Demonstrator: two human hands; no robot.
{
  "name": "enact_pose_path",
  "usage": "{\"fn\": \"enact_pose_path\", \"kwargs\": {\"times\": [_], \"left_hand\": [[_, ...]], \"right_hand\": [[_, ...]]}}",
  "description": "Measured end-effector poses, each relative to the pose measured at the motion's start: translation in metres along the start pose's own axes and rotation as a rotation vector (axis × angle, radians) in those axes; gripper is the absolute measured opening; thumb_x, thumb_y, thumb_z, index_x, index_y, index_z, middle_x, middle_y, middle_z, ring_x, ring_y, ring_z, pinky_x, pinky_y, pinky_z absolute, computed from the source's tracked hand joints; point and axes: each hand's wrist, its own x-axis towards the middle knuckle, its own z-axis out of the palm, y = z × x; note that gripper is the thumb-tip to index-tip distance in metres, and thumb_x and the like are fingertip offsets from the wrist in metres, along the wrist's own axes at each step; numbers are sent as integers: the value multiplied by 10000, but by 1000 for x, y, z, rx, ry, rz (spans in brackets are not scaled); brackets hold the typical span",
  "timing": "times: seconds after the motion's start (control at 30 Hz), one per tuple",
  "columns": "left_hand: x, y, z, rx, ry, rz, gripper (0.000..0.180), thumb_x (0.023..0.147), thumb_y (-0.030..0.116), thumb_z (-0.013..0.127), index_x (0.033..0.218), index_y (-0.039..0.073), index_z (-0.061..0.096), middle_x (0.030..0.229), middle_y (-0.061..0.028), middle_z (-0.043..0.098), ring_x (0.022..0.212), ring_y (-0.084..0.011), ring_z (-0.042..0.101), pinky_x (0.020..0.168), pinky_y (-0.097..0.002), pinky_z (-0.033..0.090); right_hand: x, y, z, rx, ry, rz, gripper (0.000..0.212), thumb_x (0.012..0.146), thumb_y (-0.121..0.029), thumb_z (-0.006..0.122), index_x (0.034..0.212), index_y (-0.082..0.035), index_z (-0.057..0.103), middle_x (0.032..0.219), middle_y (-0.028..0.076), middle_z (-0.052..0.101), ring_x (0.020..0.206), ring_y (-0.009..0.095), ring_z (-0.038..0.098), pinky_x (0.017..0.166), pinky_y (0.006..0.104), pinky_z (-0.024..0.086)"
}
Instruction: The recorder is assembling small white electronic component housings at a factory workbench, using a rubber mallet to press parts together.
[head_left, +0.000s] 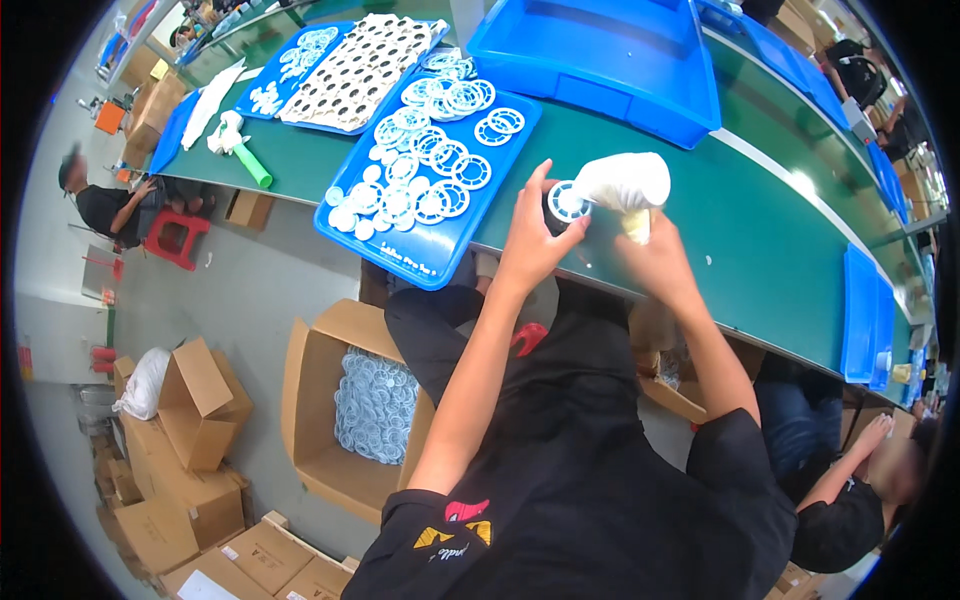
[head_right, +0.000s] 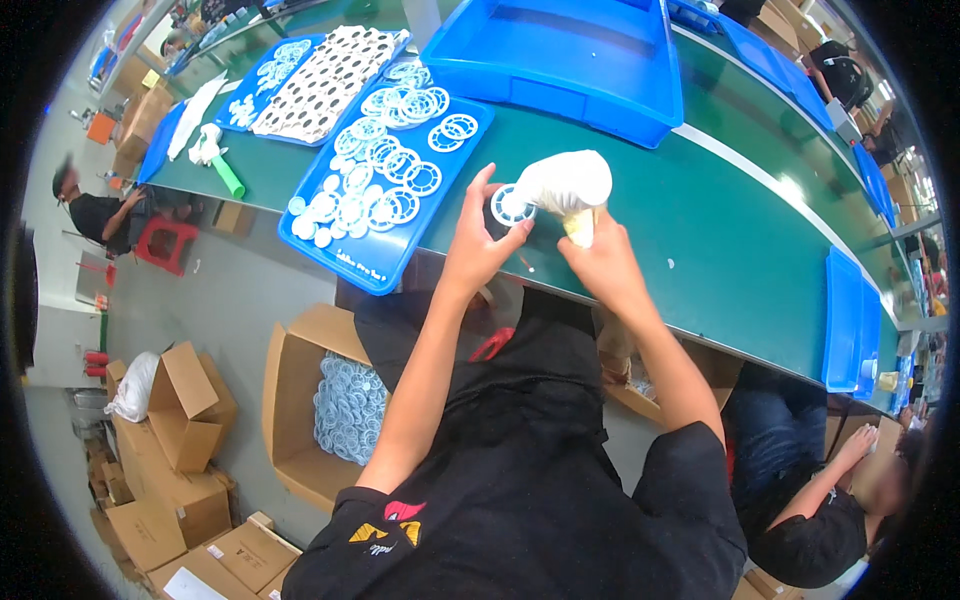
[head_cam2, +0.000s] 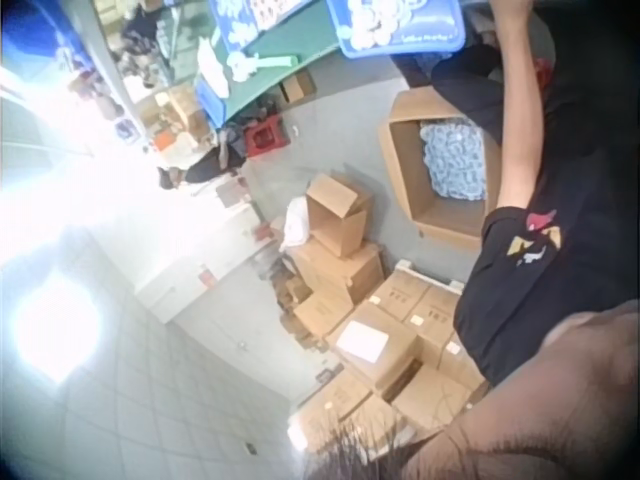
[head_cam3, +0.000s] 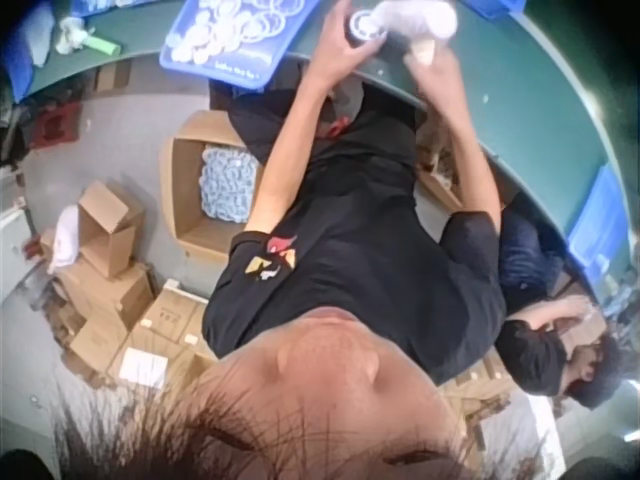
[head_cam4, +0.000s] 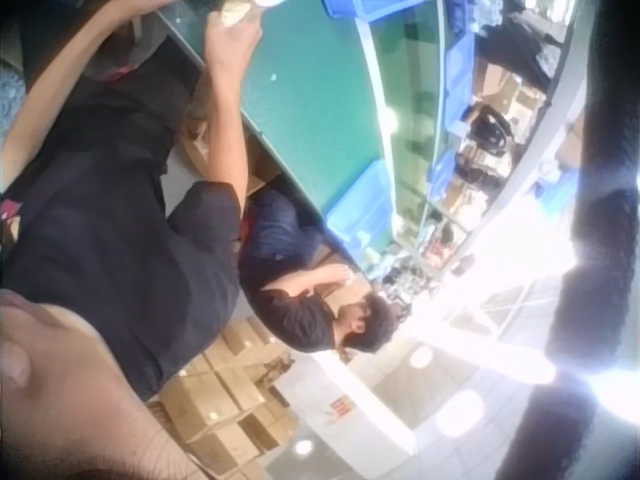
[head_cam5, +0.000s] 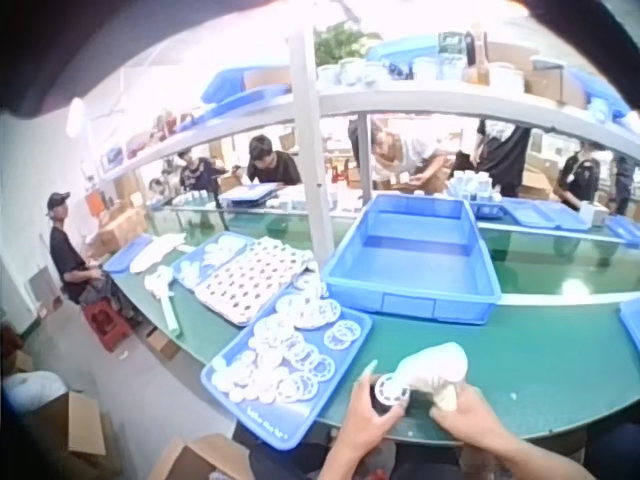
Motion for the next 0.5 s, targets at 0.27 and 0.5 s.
{"fn": "enact_pose_path", "kwargs": {"times": [0.27,0.5], "left_hand": [[1,-2,2,51,20,17,932,848,248,842,1589,23,324,1359,-198,567,1266,-310,572,1101,-412,451],[1,6,0,46,28,14,911,833,279,823,1563,4,352,1304,-204,594,1239,-351,551,1094,-453,428]], "right_hand": [[19,-2,6,-24,46,-238,454,864,-114,699,1286,13,588,826,98,683,562,167,635,448,320,493],[18,-28,-8,334,-126,315,502,856,-103,686,1329,1,557,761,63,634,518,139,591,426,306,460]]}}
